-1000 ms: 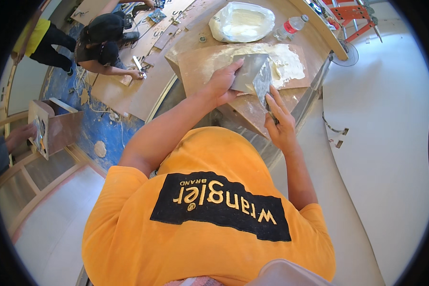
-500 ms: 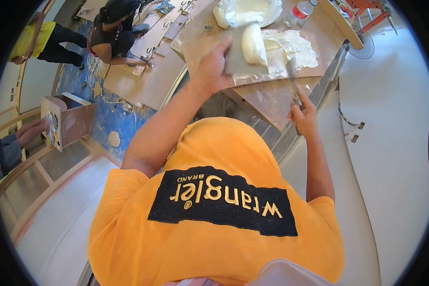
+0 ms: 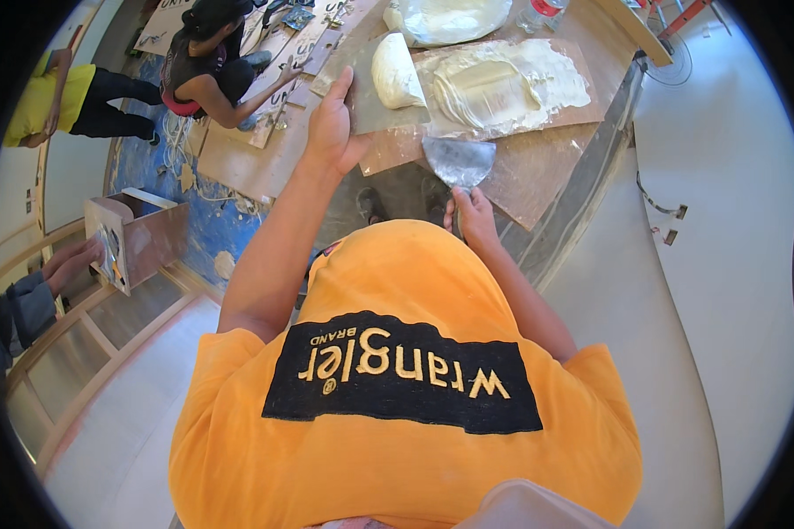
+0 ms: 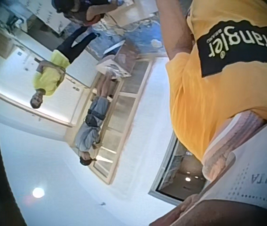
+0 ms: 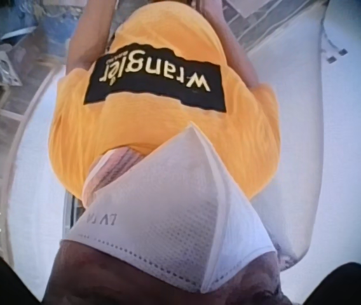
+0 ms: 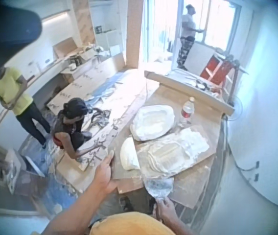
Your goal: The person mixes a white plaster-like substance on a wooden board using two metal trowels. After mixing, the person scoops the material onto a trowel and applies it to a white wall, smoothing the surface with broad strokes.
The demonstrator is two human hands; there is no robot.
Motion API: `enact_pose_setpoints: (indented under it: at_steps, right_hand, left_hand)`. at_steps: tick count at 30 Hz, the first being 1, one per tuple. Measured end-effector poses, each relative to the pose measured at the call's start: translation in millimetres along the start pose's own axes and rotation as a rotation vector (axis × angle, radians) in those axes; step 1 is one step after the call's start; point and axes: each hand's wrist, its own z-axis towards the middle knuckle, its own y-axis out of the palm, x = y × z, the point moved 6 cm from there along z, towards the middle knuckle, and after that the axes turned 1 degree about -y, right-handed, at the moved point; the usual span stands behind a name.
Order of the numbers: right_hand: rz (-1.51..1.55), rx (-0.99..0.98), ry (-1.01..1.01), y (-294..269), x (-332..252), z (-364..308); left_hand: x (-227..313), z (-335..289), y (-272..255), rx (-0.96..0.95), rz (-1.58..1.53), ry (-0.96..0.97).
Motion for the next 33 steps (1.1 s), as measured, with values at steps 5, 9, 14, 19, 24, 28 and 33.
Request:
enact_pose_setpoints:
  at_steps: [5, 9, 14, 19, 24, 28, 33]
  right_hand:
    - [0.023, 0.029, -0.056, -10, -20, 16]
    - [0.031, 0.091, -0.046, -81, -65, 43]
    - [-0.325, -0.084, -0.008, -191, -147, 90]
    - [-0.749, -0.169, 0.223, -220, -233, 132]
    - [-0.997, -0.405, 0.238, -174, -262, 198]
    - [-1.42, -0.438, 0.032, -87, -292, 174]
    - [-2.044, -0.316, -0.781, -51, -322, 114]
  left_hand:
    - [6, 0, -8, 0.011, 0.037, 0.02]
    - [12, -10, -1, 0.038, 0.032, 0.036]
    - [10, -14, -9, 0.068, -0.027, 0.047]
    - [9, -32, -24, 0.167, -0.003, 0.137]
    - [1, -46, -38, 0.23, 0.013, 0.189]
    - [-4, -55, -47, 0.237, 0.0, 0.224]
    - [-8, -55, -49, 0.196, -0.039, 0.265]
